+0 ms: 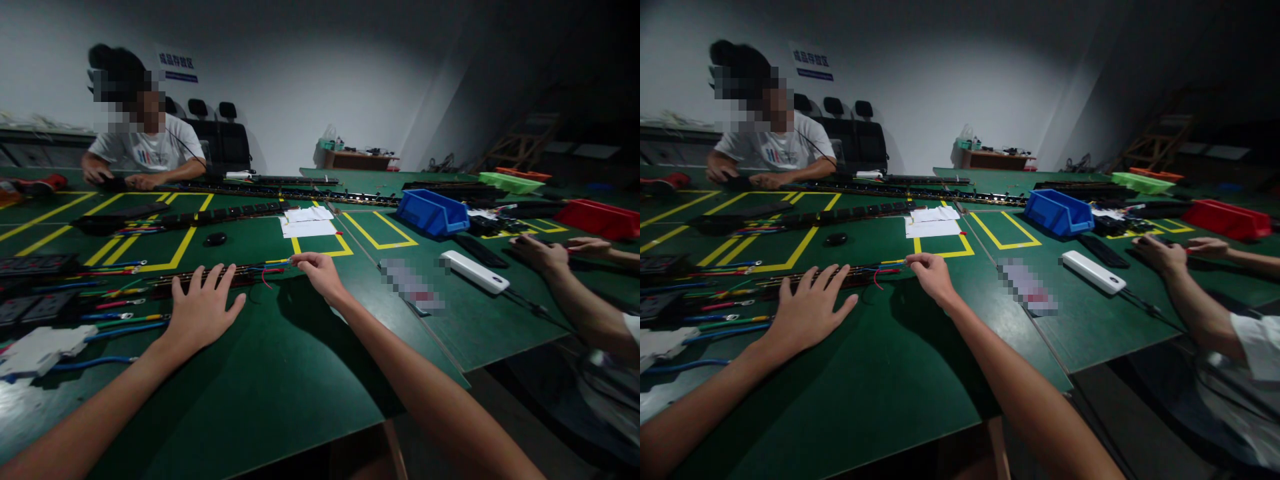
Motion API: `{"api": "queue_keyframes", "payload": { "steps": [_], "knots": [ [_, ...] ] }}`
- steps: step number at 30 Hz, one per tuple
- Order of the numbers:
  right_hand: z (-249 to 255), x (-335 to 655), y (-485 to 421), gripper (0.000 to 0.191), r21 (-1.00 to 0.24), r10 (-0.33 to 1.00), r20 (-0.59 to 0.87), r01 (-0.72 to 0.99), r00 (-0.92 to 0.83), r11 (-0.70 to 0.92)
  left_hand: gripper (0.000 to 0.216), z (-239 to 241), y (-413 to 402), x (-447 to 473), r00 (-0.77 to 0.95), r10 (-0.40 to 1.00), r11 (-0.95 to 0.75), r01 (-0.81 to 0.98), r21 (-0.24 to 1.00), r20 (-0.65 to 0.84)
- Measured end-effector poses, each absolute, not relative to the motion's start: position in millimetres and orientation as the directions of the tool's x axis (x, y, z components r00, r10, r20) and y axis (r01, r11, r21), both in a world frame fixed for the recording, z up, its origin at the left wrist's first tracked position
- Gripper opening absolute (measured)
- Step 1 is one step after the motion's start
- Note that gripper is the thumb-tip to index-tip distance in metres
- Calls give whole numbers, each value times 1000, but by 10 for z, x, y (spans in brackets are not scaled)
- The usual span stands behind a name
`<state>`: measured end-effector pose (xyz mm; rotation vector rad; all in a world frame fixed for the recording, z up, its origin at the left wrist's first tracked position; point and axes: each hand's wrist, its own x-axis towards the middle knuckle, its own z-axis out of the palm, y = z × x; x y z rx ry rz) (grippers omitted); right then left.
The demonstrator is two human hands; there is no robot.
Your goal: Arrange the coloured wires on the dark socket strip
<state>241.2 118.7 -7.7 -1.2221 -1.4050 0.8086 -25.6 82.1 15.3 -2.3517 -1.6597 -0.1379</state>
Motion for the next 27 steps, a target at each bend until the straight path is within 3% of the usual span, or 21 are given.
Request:
{"api": "queue_keyframes", "payload": {
  "steps": [4,8,11,15,19,23,27],
  "knots": [
    [-61,2416,1127,27,-849,959,264,497,98,183,75,152,805,-245,349,903,-316,935,-161,252],
    [-22,2417,1073,26,-772,964,257,614,65,165,76,151,801,-242,342,907,-312,937,-156,245],
    [-30,2420,1096,28,-811,958,277,553,79,189,76,146,811,-247,348,905,-318,936,-153,246],
    [-69,2418,1167,32,-910,950,301,325,87,258,76,142,819,-255,351,903,-320,934,-157,246],
    [-77,2421,1190,33,-924,940,336,218,62,316,77,151,816,-261,348,909,-320,936,-150,231],
    [-76,2439,1152,32,-855,943,328,442,56,271,77,156,817,-261,343,913,-320,938,-134,220],
    [-84,2440,1095,29,-674,947,320,698,-19,242,76,160,812,-255,340,912,-316,939,-137,229]
  ]
}}
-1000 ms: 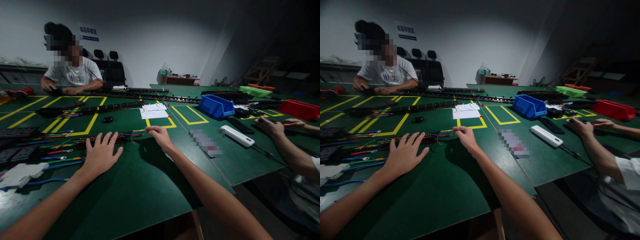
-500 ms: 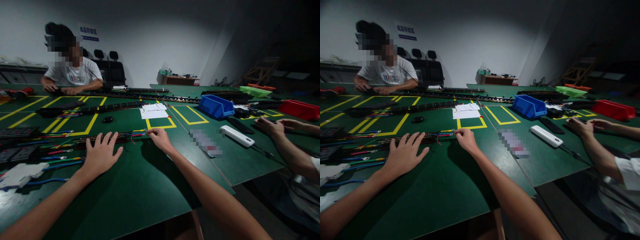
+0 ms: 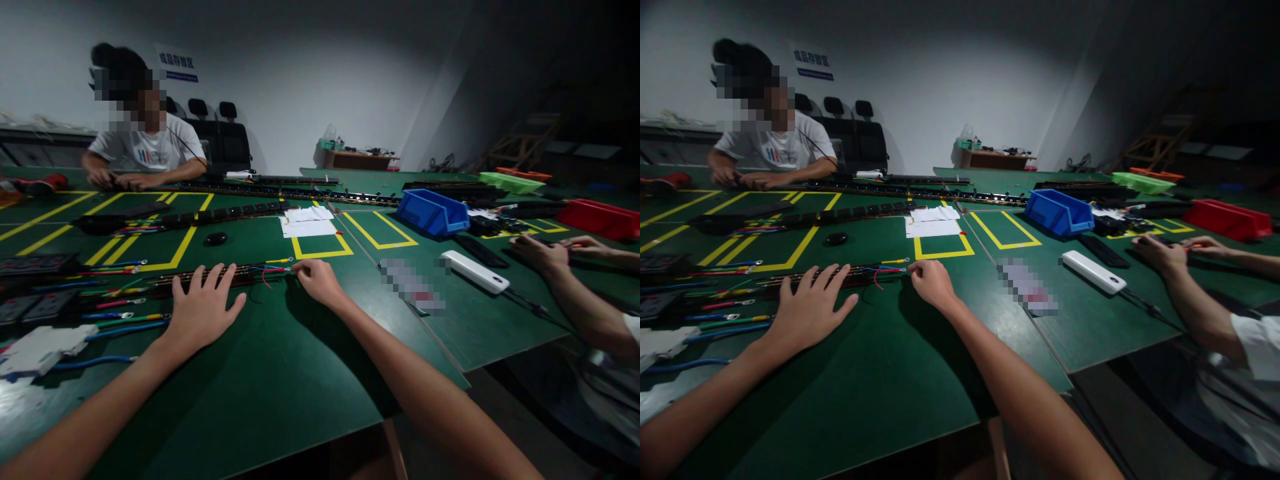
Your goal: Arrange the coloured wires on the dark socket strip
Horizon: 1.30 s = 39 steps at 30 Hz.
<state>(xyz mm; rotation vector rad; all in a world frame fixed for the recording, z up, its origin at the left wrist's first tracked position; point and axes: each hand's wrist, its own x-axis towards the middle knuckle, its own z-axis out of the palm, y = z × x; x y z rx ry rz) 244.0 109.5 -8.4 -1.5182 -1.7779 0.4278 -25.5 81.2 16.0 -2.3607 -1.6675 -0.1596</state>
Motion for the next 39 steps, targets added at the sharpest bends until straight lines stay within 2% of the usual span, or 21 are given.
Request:
{"api": "queue_keyframes", "payload": {
  "steps": [2,4,6,9,12,14,16,21,23,25,28,31,34,37,39],
  "knots": [
    [-84,2433,1081,29,-631,944,326,733,-48,255,76,165,805,-250,339,913,-314,939,-137,227],
    [-81,2427,1086,29,-663,942,334,705,-24,252,75,170,797,-246,337,913,-313,940,-137,229],
    [-74,2422,1107,28,-757,945,326,610,40,235,75,169,793,-246,339,911,-314,939,-140,235],
    [-58,2416,1147,29,-897,955,282,378,91,229,75,158,802,-255,344,910,-319,937,-140,231],
    [-40,2411,1159,31,-935,957,281,246,71,256,76,149,815,-264,345,912,-320,937,-140,222],
    [-31,2411,1145,31,-917,949,305,290,75,272,76,151,816,-264,343,913,-317,937,-144,220],
    [-26,2413,1119,30,-873,942,326,408,84,266,76,158,813,-259,343,913,-317,937,-145,222],
    [-35,2418,1059,27,-689,945,327,688,16,227,77,181,803,-245,340,913,-321,940,-119,224],
    [-44,2417,1053,27,-643,945,326,729,-15,234,77,188,799,-242,336,916,-316,941,-121,218],
    [-55,2418,1061,28,-649,947,321,724,-19,235,76,190,795,-241,336,915,-313,940,-134,225],
    [-64,2422,1097,27,-766,953,299,607,43,213,75,186,793,-243,340,912,-314,939,-144,228],
    [-56,2421,1142,26,-912,960,264,350,95,216,75,182,796,-245,340,914,-315,939,-141,221],
    [-34,2408,1158,32,-963,965,247,136,85,235,75,184,796,-243,340,916,-314,938,-146,213],
    [-12,2390,1133,46,-960,959,273,88,74,266,75,185,794,-239,334,918,-306,940,-152,216],
    [0,2380,1099,54,-942,947,314,150,66,301,75,179,795,-239,332,917,-305,941,-148,220]
  ]
}}
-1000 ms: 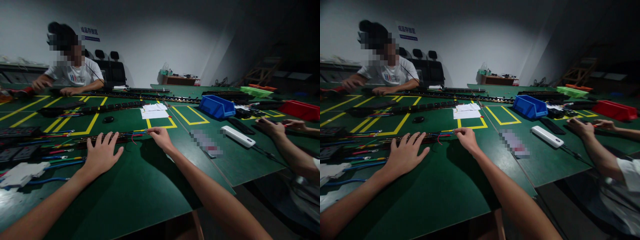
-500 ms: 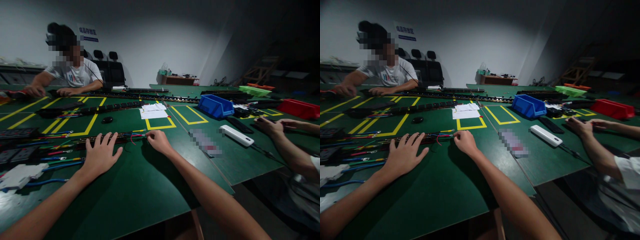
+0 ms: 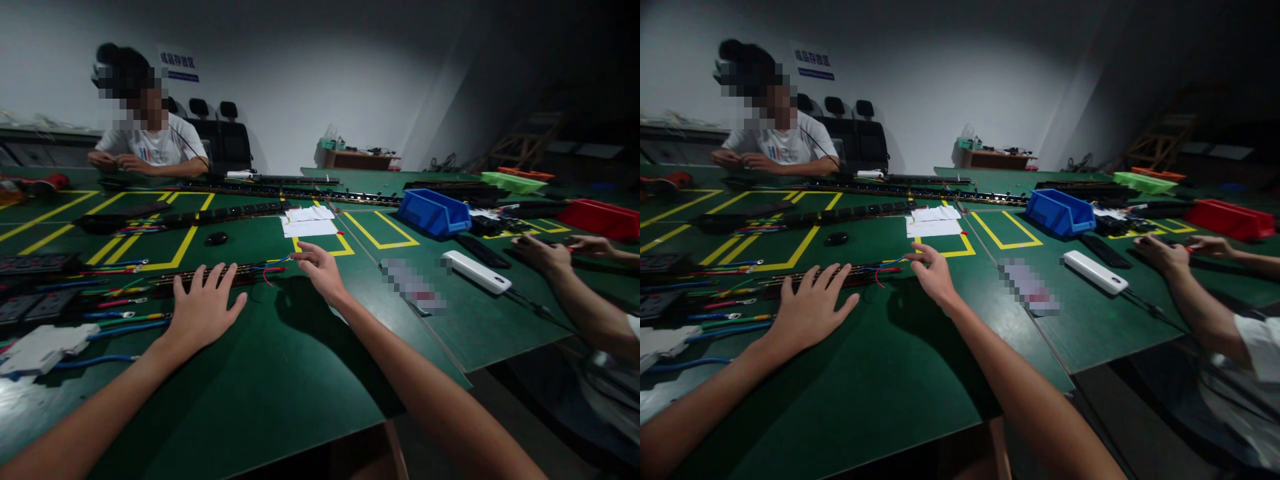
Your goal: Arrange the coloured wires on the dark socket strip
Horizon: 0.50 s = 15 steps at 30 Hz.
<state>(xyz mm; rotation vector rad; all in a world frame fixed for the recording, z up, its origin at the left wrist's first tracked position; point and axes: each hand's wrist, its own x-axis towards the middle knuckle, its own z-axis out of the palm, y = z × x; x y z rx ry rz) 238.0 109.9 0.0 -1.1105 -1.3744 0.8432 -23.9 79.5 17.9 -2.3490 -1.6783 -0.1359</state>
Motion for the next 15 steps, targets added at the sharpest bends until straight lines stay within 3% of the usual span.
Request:
{"api": "queue_keyframes", "payload": {
  "steps": [5,11,15],
  "knots": [
    [19,2381,1011,66,-788,884,463,427,-62,442,76,155,808,-250,335,912,-313,941,-127,235],
    [-29,2394,991,80,-720,873,455,504,-174,476,75,151,804,-244,330,914,-305,943,-137,238],
    [-81,2389,1009,77,-688,885,437,575,-159,443,75,155,797,-245,333,911,-309,942,-134,243]
  ]
}}
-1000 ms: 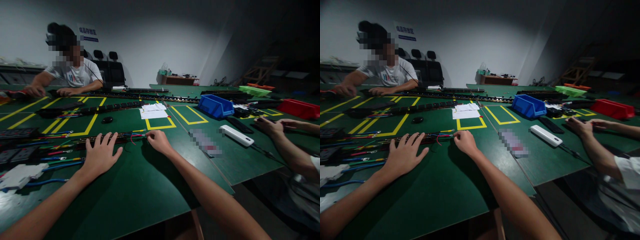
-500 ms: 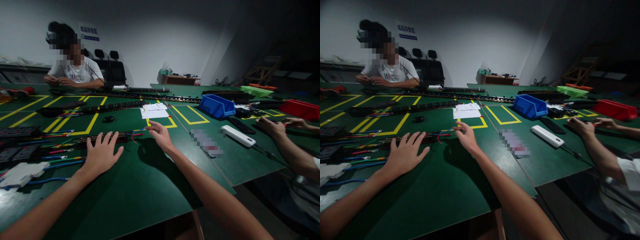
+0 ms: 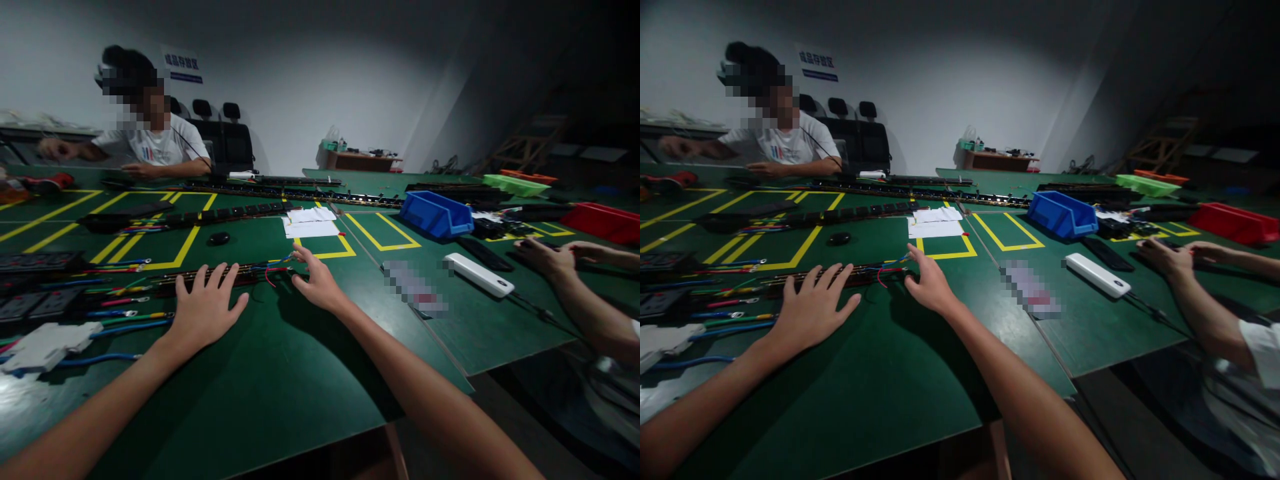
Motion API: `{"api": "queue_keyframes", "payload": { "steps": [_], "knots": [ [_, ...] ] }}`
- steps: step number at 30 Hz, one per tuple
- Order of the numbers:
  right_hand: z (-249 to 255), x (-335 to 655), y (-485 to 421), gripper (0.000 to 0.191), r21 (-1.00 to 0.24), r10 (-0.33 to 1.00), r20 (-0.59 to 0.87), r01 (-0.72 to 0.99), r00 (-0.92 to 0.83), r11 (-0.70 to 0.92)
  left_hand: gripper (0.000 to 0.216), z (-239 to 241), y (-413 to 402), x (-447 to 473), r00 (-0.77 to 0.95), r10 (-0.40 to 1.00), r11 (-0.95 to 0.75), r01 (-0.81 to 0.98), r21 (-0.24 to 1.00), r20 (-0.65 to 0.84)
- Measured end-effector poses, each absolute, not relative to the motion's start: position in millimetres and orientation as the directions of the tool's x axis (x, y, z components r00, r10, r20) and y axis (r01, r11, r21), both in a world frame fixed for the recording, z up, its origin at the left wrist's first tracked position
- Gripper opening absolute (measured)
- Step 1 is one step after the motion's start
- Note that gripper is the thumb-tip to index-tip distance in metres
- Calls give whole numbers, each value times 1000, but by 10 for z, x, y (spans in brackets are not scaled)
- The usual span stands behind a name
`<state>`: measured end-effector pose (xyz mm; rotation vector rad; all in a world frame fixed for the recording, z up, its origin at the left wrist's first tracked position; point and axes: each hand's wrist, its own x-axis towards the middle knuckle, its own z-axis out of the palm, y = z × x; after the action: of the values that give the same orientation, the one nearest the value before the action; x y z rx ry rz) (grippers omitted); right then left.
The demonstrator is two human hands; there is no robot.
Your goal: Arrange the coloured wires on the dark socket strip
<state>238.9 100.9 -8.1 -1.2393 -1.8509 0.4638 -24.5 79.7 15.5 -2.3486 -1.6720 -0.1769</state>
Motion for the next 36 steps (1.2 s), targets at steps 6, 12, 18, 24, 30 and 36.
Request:
{"api": "queue_keyframes", "payload": {
  "steps": [6,12,18,24,30,36],
  "knots": [
    [-90,2409,1036,42,-542,870,480,740,-114,397,76,161,803,-256,337,912,-316,941,-122,233],
    [-65,2426,1008,33,-425,909,382,842,-167,333,74,154,806,-244,326,919,-299,943,-148,220],
    [-63,2409,1009,33,-460,908,397,826,-137,326,74,140,808,-251,329,913,-299,942,-151,241],
    [-36,2415,1008,29,-483,876,479,818,-52,312,75,148,814,-256,327,919,-302,943,-143,219],
    [-30,2399,976,33,-364,936,319,892,-149,266,75,150,820,-256,322,924,-297,944,-142,206],
    [0,2393,959,35,-335,932,324,902,-162,273,76,108,842,-281,336,914,-313,941,-132,226]
  ]
}}
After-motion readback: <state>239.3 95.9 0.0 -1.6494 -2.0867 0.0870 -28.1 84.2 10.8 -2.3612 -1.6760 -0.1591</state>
